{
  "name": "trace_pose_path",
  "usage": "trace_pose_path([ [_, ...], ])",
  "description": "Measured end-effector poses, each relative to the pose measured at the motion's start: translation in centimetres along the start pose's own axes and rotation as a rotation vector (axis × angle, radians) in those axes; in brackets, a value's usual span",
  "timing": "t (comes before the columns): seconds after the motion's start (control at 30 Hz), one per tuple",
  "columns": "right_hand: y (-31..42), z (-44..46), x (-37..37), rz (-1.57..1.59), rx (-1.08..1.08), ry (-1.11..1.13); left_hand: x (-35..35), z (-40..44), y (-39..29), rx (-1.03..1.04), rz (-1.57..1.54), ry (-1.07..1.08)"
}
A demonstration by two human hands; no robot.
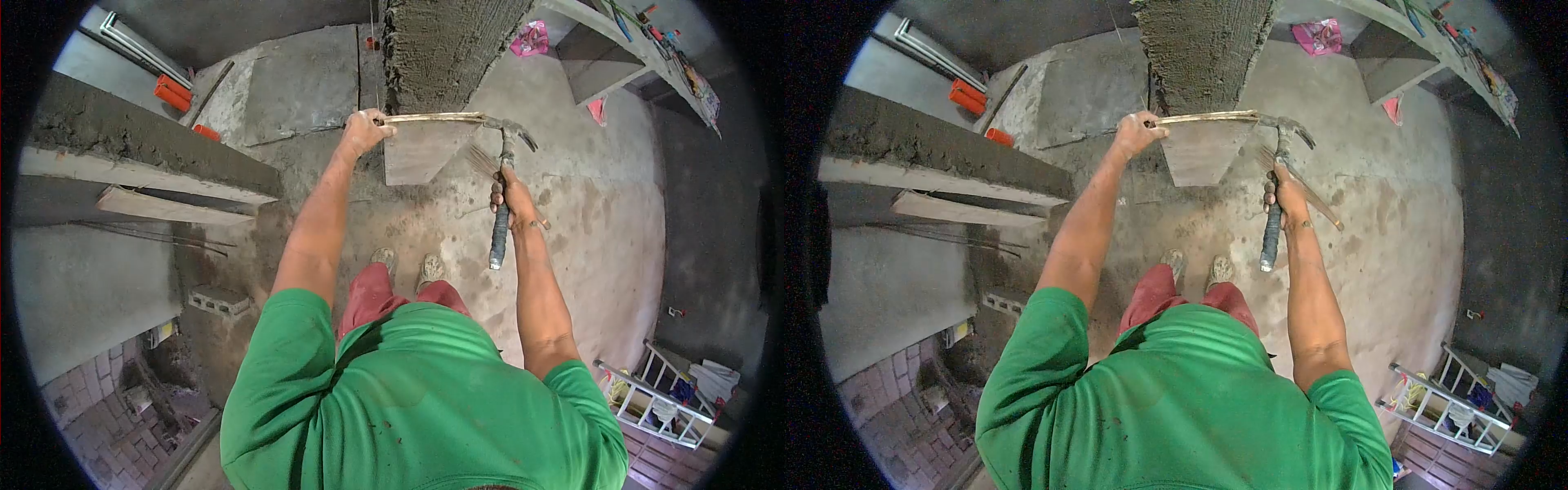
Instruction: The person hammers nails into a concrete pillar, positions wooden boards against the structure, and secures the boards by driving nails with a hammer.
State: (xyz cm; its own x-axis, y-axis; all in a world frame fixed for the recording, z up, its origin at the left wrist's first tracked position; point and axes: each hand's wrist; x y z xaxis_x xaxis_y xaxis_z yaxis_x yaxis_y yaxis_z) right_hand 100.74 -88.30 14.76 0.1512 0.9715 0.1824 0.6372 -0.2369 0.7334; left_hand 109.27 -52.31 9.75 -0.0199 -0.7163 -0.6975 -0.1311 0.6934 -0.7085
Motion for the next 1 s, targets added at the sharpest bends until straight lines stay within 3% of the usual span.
trace_pose_path([
  [0.23,-0.2,0.7,0.2,0.049,-0.028,-0.034,0.1,0.5,0.6,0.090,0.002,-0.026],
  [0.3,0.2,0.3,0.5,0.030,-0.018,-0.022,0.2,0.2,-0.1,-0.036,-0.005,-0.011],
  [0.5,0.3,0.1,0.5,-0.026,-0.009,-0.001,-0.1,0.4,0.0,-0.005,0.006,0.008],
  [0.6,-1.1,0.7,0.4,-0.139,-0.095,-0.129,-0.2,0.1,-0.5,-0.039,-0.015,-0.011],
  [0.67,-2.5,-0.5,0.4,-0.457,-0.301,-0.259,-0.4,0.1,-0.6,-0.028,0.000,-0.010],
  [0.73,-3.7,-1.7,0.3,-0.543,-0.241,-0.248,-0.2,0.2,-0.2,-0.018,0.010,-0.007],
  [0.93,-6.8,-0.5,3.8,-0.591,-0.339,-0.095,0.2,0.6,0.4,0.003,0.022,-0.023],
  [1.0,-6.3,-1.1,6.1,-0.491,-0.219,-0.037,0.2,0.3,0.1,0.019,0.012,-0.029],
])
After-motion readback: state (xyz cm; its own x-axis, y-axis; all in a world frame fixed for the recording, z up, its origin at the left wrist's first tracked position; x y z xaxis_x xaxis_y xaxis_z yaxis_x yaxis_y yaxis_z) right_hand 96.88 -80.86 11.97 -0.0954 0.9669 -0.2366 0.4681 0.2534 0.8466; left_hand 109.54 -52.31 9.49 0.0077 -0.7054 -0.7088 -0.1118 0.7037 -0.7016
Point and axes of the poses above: each hand's wrist, its own z-axis towards the middle knuckle, its own x-axis out of the palm, y = z × x, and after that the axes turned 1 degree about -y, right-handed
